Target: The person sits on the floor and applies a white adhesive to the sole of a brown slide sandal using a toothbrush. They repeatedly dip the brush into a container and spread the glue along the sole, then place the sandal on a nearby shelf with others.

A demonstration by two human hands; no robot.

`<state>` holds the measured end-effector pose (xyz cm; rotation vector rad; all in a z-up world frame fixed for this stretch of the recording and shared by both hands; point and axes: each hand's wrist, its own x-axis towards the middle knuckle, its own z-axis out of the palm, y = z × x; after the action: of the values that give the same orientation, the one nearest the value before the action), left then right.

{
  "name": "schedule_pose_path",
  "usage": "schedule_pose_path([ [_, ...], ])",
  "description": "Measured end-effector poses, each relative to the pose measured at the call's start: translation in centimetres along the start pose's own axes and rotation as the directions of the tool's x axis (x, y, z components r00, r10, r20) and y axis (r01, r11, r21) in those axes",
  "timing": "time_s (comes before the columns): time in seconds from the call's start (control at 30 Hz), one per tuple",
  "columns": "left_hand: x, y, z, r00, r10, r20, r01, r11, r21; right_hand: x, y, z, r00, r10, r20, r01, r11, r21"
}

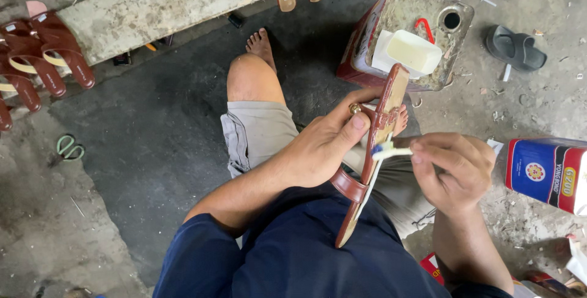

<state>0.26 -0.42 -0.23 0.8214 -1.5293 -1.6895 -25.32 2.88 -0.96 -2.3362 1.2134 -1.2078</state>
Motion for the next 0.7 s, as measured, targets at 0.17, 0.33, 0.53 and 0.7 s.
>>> schedule_pose_path([
  [0.17,0.1,-0.8,0.1,1.0,0.01,0.021,-0.006,0.989,-0.146,0.6,-0.1,-0.6,0.995,-0.053,0.082,0.05,0.998,0.043],
  [0.33,0.4,-2.7,0.9,0.997,0.006,0.078,0.005,0.99,-0.143,-0.4,-0.2,-0.6,0.975,0.22,0.002,-0.22,0.974,-0.061],
  [0.53,0.9,-6.6,0.3,0.987,0.089,0.134,-0.015,0.88,-0.474,-0.3,-0.6,0.6,0.952,0.305,0.038,-0.297,0.944,-0.143],
  [0.7,-0.2,-7.6,-1.8,0.955,-0.214,0.205,0.292,0.793,-0.535,-1.7,-0.9,-0.3,0.905,0.378,0.194,-0.377,0.925,-0.046],
])
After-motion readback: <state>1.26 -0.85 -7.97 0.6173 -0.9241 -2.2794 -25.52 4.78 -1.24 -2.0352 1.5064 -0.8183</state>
